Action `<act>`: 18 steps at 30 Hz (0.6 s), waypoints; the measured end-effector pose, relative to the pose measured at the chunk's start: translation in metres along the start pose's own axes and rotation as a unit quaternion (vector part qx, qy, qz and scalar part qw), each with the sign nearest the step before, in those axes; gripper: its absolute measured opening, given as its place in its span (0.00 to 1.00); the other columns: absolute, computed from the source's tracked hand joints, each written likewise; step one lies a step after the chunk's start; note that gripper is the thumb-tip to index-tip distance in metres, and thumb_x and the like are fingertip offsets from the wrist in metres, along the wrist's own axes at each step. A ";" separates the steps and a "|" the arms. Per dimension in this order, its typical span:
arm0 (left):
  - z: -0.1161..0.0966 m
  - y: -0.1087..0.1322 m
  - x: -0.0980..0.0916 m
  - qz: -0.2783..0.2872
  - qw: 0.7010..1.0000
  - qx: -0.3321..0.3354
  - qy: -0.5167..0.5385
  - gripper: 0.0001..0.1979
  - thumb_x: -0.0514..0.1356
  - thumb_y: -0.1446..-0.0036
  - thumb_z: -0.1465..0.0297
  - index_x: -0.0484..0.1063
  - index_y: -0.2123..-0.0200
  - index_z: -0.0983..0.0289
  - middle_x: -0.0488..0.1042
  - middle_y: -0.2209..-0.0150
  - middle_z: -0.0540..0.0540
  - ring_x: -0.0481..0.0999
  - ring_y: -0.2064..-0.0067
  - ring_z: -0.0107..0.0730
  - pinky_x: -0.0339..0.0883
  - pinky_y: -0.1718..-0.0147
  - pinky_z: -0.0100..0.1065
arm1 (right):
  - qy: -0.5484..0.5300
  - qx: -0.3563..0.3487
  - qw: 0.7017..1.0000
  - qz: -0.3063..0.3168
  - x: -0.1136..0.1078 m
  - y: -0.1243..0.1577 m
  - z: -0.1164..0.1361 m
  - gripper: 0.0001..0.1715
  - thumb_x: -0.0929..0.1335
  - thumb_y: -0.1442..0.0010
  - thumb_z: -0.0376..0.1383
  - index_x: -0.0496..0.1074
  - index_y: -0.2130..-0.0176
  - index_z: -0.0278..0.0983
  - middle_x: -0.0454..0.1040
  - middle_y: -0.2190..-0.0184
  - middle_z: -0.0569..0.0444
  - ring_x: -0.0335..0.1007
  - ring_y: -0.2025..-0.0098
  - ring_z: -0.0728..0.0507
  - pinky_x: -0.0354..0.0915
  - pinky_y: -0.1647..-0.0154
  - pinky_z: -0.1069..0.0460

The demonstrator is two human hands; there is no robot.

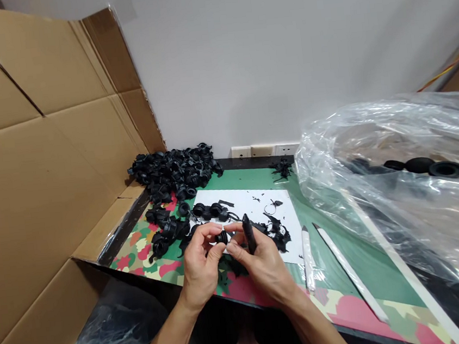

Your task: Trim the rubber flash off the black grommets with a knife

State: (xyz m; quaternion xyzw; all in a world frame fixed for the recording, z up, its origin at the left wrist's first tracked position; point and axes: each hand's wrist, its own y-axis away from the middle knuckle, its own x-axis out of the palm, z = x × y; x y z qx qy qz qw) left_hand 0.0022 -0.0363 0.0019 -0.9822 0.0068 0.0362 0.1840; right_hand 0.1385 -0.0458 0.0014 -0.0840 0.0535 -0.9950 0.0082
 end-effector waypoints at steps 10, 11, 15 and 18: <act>-0.008 -0.005 0.007 -0.016 0.987 -0.137 0.088 0.13 0.67 0.52 0.62 0.69 0.72 0.65 0.77 0.59 0.60 0.76 0.64 0.33 0.73 0.69 0.31 | -0.013 -0.029 0.999 -0.041 0.005 -0.004 -0.012 0.10 0.69 0.49 0.39 0.70 0.65 0.38 0.71 0.71 0.56 0.68 0.71 0.47 0.68 0.68 0.51; -0.010 -0.006 0.007 -0.016 0.984 -0.154 0.085 0.14 0.67 0.53 0.61 0.70 0.73 0.66 0.77 0.59 0.60 0.76 0.65 0.33 0.73 0.70 0.31 | -0.006 -0.033 0.998 -0.046 0.004 -0.004 -0.012 0.09 0.69 0.49 0.39 0.70 0.66 0.38 0.72 0.71 0.55 0.68 0.71 0.47 0.68 0.68 0.51; -0.018 -0.007 0.007 -0.030 0.979 -0.181 0.090 0.15 0.68 0.55 0.60 0.72 0.74 0.67 0.78 0.59 0.61 0.76 0.66 0.34 0.73 0.70 0.32 | -0.001 -0.044 0.997 -0.060 0.006 -0.004 -0.012 0.08 0.69 0.49 0.39 0.70 0.67 0.38 0.72 0.71 0.55 0.69 0.69 0.46 0.69 0.67 0.50; -0.020 -0.007 0.009 -0.051 0.978 -0.171 0.103 0.14 0.69 0.57 0.62 0.73 0.74 0.67 0.78 0.58 0.62 0.77 0.67 0.35 0.73 0.67 0.35 | -0.021 -0.026 0.998 -0.057 0.009 -0.004 -0.011 0.13 0.71 0.51 0.40 0.70 0.65 0.38 0.72 0.69 0.54 0.70 0.69 0.45 0.70 0.67 0.50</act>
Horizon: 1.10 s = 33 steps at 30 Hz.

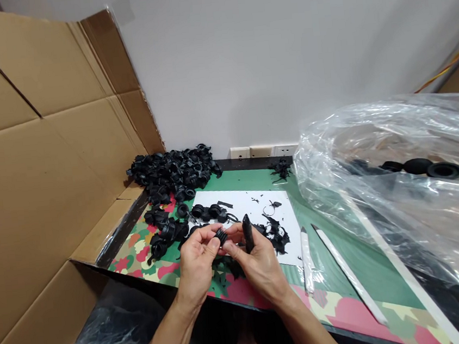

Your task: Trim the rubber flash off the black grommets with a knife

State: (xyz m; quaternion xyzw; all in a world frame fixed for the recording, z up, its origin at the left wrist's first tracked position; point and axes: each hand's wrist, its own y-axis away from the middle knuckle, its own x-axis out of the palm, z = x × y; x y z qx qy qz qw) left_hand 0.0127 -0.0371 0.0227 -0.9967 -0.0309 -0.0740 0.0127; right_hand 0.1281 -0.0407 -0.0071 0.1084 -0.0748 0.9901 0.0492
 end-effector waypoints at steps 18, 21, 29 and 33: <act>-0.013 0.003 0.000 -0.045 0.985 -0.111 0.128 0.17 0.73 0.65 0.62 0.72 0.79 0.68 0.80 0.68 0.60 0.77 0.69 0.35 0.72 0.73 0.30 | -0.001 0.001 1.000 -0.011 0.006 -0.002 -0.013 0.10 0.70 0.49 0.38 0.71 0.65 0.37 0.75 0.68 0.52 0.72 0.64 0.43 0.68 0.59 0.47; -0.015 0.004 0.002 -0.039 0.987 -0.106 0.118 0.17 0.71 0.62 0.61 0.71 0.78 0.67 0.79 0.68 0.60 0.77 0.69 0.35 0.71 0.74 0.30 | 0.005 0.006 0.999 -0.033 0.004 -0.002 -0.014 0.09 0.70 0.49 0.39 0.70 0.67 0.37 0.74 0.70 0.53 0.71 0.66 0.43 0.67 0.60 0.47; -0.002 -0.001 0.001 -0.080 0.996 0.028 -0.006 0.10 0.66 0.54 0.64 0.74 0.77 0.66 0.75 0.59 0.58 0.72 0.62 0.34 0.65 0.67 0.29 | 0.038 0.031 0.999 -0.014 0.005 0.005 0.007 0.13 0.70 0.50 0.44 0.71 0.72 0.36 0.71 0.77 0.55 0.63 0.76 0.47 0.63 0.75 0.52; 0.004 -0.003 0.000 -0.110 0.990 0.069 -0.049 0.09 0.66 0.56 0.67 0.72 0.82 0.64 0.73 0.65 0.56 0.70 0.58 0.38 0.62 0.64 0.31 | 0.062 0.025 0.997 -0.026 0.010 0.005 0.002 0.12 0.71 0.52 0.43 0.70 0.74 0.36 0.70 0.78 0.56 0.63 0.75 0.47 0.64 0.73 0.52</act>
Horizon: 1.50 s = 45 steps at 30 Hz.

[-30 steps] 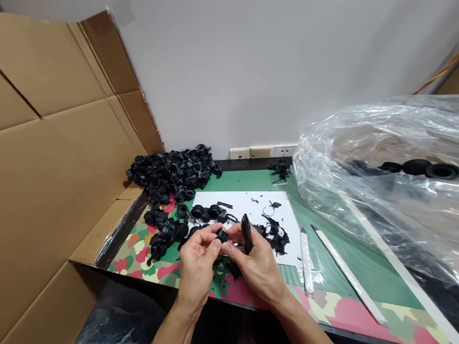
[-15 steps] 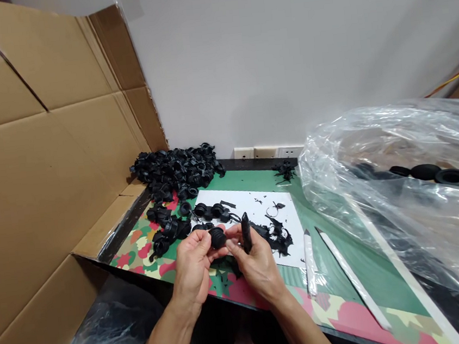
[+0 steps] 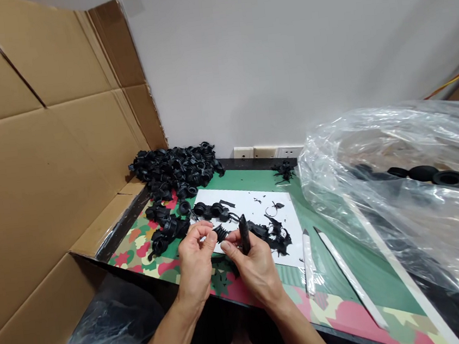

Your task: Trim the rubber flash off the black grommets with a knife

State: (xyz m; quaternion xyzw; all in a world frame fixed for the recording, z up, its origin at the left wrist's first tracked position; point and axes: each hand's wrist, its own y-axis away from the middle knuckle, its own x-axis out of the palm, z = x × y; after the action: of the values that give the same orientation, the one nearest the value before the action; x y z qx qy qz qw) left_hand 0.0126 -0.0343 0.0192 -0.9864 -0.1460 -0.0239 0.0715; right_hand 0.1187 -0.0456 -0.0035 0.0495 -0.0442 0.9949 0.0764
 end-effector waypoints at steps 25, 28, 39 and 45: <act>0.001 0.000 0.003 -0.009 0.989 -0.117 0.085 0.08 0.68 0.63 0.68 0.76 0.79 0.66 0.65 0.82 0.47 0.56 0.80 0.19 0.50 0.81 0.26 | 0.069 -0.037 0.997 -0.024 0.001 0.001 -0.012 0.10 0.63 0.43 0.41 0.62 0.72 0.39 0.60 0.80 0.61 0.55 0.79 0.50 0.57 0.77 0.55; 0.002 -0.001 0.002 -0.007 0.985 -0.138 0.108 0.07 0.67 0.63 0.69 0.75 0.80 0.66 0.66 0.81 0.48 0.57 0.80 0.20 0.51 0.81 0.27 | 0.049 -0.025 0.998 -0.027 0.002 0.001 -0.015 0.10 0.63 0.44 0.42 0.63 0.73 0.39 0.60 0.80 0.61 0.55 0.78 0.50 0.58 0.77 0.55; 0.000 0.001 0.001 -0.019 0.980 -0.151 0.126 0.07 0.68 0.66 0.70 0.74 0.81 0.67 0.71 0.78 0.51 0.62 0.81 0.20 0.56 0.80 0.27 | -0.028 0.014 0.999 -0.035 0.006 -0.001 -0.029 0.14 0.66 0.44 0.46 0.68 0.68 0.37 0.61 0.82 0.62 0.57 0.81 0.50 0.58 0.82 0.55; 0.002 0.002 0.000 -0.023 0.989 -0.119 0.087 0.07 0.67 0.63 0.70 0.73 0.84 0.66 0.75 0.72 0.55 0.65 0.77 0.23 0.60 0.75 0.30 | -0.034 0.012 0.999 -0.036 0.005 -0.001 -0.029 0.15 0.67 0.44 0.47 0.67 0.67 0.37 0.61 0.81 0.62 0.55 0.83 0.51 0.56 0.84 0.56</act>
State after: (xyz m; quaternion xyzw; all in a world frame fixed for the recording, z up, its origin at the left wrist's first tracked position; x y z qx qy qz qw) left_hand 0.0133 -0.0356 0.0169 -0.9785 -0.1576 -0.1288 -0.0346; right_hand 0.1114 -0.0408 -0.0321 0.0858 -0.0333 0.9897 0.1101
